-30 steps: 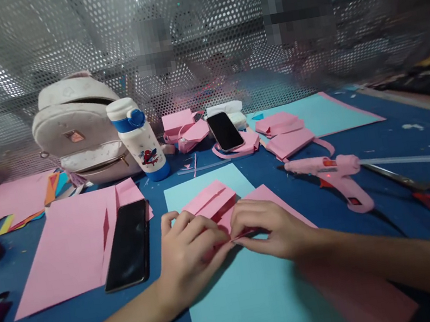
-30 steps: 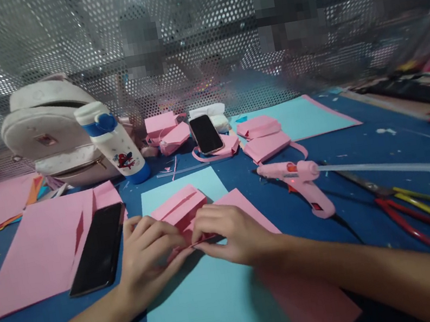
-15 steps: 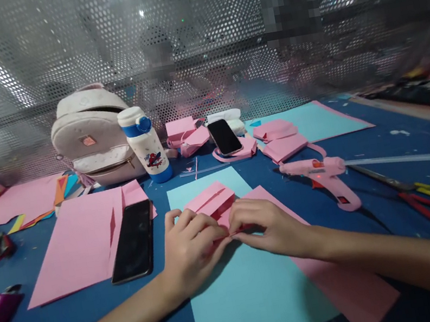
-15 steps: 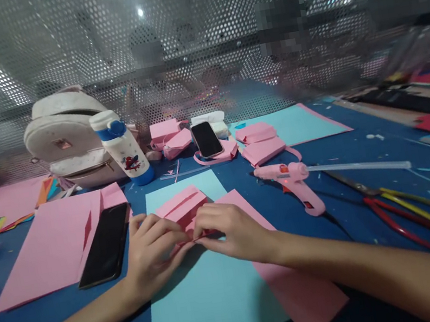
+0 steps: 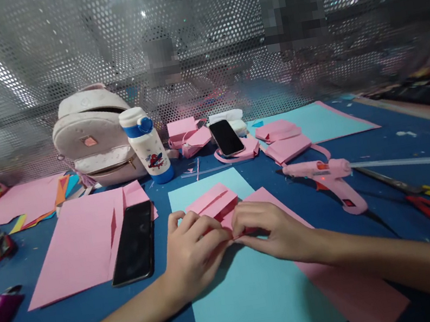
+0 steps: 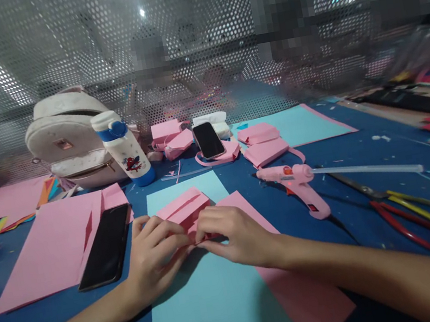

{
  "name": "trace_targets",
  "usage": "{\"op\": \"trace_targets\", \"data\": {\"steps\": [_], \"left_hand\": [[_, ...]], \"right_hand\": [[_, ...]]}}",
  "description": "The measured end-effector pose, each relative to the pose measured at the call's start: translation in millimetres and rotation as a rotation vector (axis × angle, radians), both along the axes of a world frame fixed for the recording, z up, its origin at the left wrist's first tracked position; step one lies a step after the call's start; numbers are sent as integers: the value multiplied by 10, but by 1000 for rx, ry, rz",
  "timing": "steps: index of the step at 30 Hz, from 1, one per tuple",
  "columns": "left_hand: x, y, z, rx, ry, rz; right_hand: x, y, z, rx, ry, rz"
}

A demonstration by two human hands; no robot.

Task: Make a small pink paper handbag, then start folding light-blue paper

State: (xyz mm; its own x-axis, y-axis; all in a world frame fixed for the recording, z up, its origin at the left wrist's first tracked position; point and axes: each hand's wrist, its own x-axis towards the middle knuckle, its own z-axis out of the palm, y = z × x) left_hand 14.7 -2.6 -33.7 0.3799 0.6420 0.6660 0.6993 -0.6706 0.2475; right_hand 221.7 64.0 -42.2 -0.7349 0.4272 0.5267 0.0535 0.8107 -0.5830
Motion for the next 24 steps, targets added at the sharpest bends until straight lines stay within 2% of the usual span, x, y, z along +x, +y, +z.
{"op": "trace_targets", "data": {"steps": [6,12,14,24], "left_hand": [[11,-5,-13,45,97,-4],[37,-14,-59,384,266,25],[36,-12,-79,441,282,20],[14,-21,-98,403,281,-26]], "right_hand": [[7,1,-1,-1,-11,4],[13,-15,24,2,-23,27],[10,-20,34,-4,-32,24],[19,-18,23,5,-26,41]]}}
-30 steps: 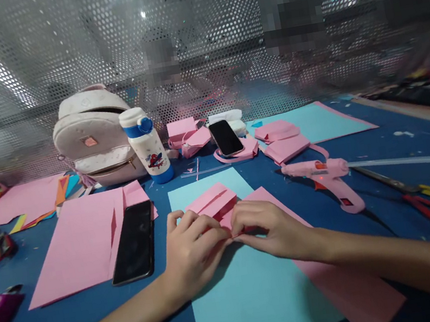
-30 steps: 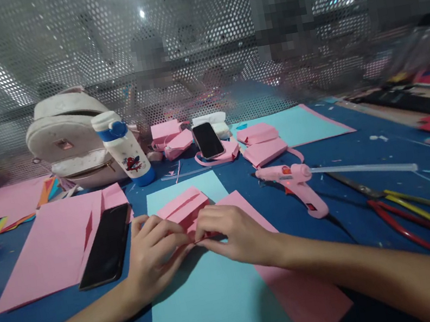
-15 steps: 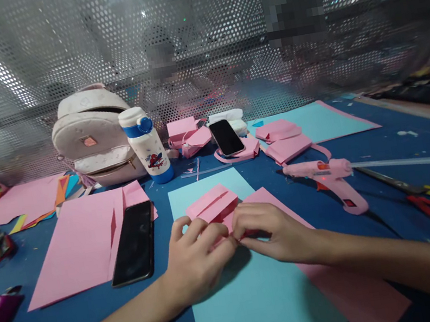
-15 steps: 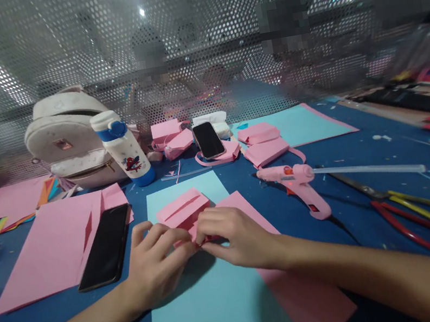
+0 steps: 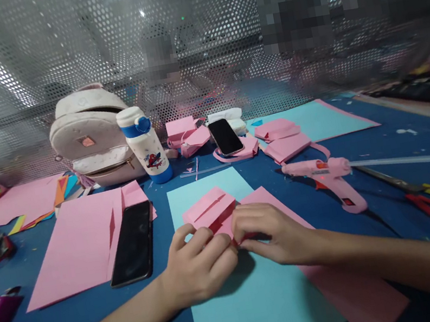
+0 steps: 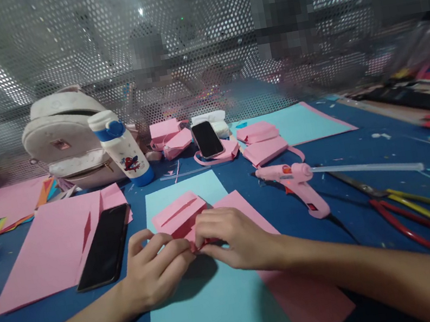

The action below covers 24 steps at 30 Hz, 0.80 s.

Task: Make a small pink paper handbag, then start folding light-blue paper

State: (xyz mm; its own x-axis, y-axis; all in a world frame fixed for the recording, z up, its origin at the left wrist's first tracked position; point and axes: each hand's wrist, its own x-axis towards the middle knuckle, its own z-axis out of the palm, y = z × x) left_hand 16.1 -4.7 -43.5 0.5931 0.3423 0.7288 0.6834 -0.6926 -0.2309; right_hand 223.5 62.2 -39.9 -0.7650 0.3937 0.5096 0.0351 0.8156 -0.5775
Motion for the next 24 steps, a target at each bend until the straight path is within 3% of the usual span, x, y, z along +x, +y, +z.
{"op": "trace_targets", "data": {"steps": [12,17,24], "left_hand": [[-18,-11,4,-36,-58,-19],[-23,6,47,-114,-140,-2],[-18,35,65,-209,-166,33]], "right_hand": [[13,9,-23,-37,0,4],[26,31,-36,-146,18,-65],[14,29,-35,-171,20,-56]]}}
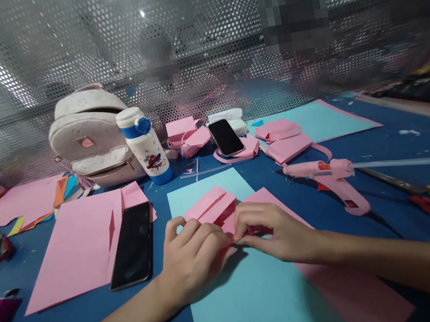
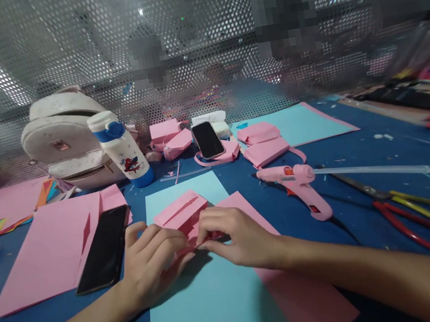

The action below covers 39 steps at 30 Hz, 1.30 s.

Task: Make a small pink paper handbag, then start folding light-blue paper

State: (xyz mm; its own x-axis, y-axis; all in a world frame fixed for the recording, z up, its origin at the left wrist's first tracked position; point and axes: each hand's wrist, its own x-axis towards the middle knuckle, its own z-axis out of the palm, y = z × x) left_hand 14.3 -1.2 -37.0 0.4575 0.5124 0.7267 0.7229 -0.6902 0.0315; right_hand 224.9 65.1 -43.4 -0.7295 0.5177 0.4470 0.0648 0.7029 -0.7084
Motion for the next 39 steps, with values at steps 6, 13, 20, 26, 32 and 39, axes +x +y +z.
{"op": "trace_targets", "data": {"steps": [6,13,20,26,32,39], "left_hand": [[12,18,-22,-6,-7,-11],[37,24,-18,30,25,-16],[-26,40,-30,-135,-70,9],[-65,15,-14,-168,-64,45],[-44,-12,-12,-41,-47,24],[-2,-27,-60,12,-5,47]], "right_hand": [[-8,-18,22,51,-14,19],[-26,-27,20,143,-15,27],[-30,2,36,60,45,-83],[-19,28,32,-20,27,-144],[-2,23,27,-76,12,-192],[-5,62,21,-151,28,-196]]}}
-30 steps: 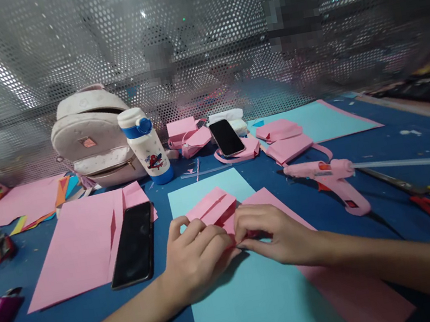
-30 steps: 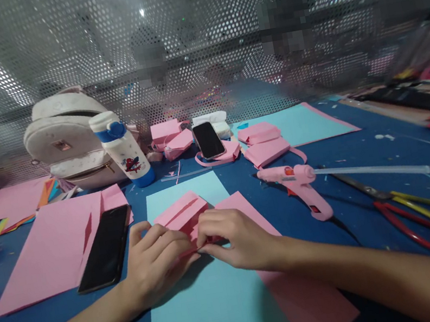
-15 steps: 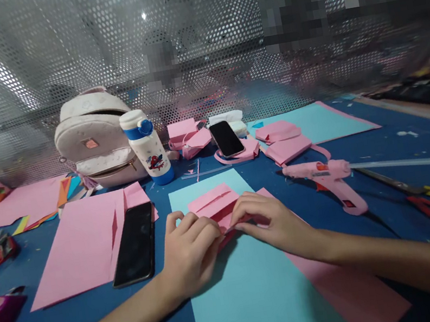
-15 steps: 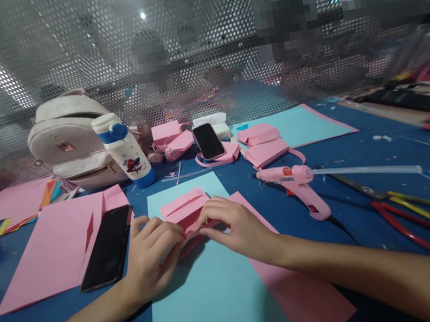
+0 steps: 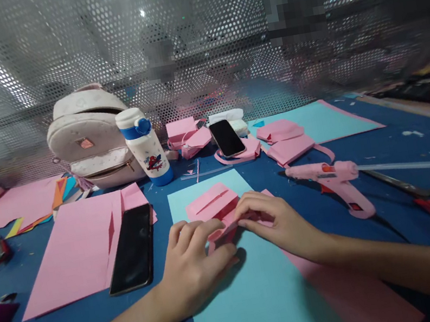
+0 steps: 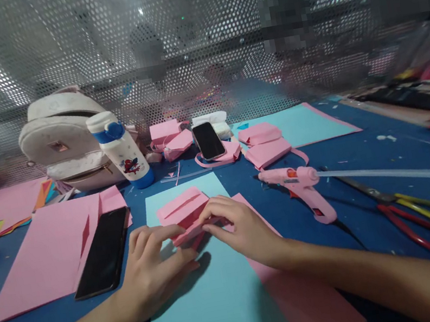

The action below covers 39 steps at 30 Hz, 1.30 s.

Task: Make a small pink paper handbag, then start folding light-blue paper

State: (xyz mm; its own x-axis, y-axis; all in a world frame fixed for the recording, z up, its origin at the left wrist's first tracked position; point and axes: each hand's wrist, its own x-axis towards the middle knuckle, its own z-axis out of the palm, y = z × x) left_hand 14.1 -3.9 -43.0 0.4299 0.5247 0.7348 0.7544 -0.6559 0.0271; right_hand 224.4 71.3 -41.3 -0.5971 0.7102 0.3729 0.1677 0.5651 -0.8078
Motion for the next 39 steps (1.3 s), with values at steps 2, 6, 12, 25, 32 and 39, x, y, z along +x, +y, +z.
{"op": "trace_targets", "data": {"steps": [2,6,12,25,32,39], "left_hand": [[-4,-3,-13,-2,61,-62],[-8,-2,-42,-74,208,-140],[-11,74,-70,-312,86,-155],[-2,87,-18,-362,12,-220],[-20,40,-16,-134,-34,-397],[24,-209,124,-11,130,-475]], "right_hand": [[-8,7,1,-25,4,-3],[-20,15,-10,-81,29,12],[-20,32,-59,-92,27,18],[-36,11,-24,-31,7,9],[-43,8,-36,65,-3,26],[-22,-31,-19,140,-19,-4]]}}
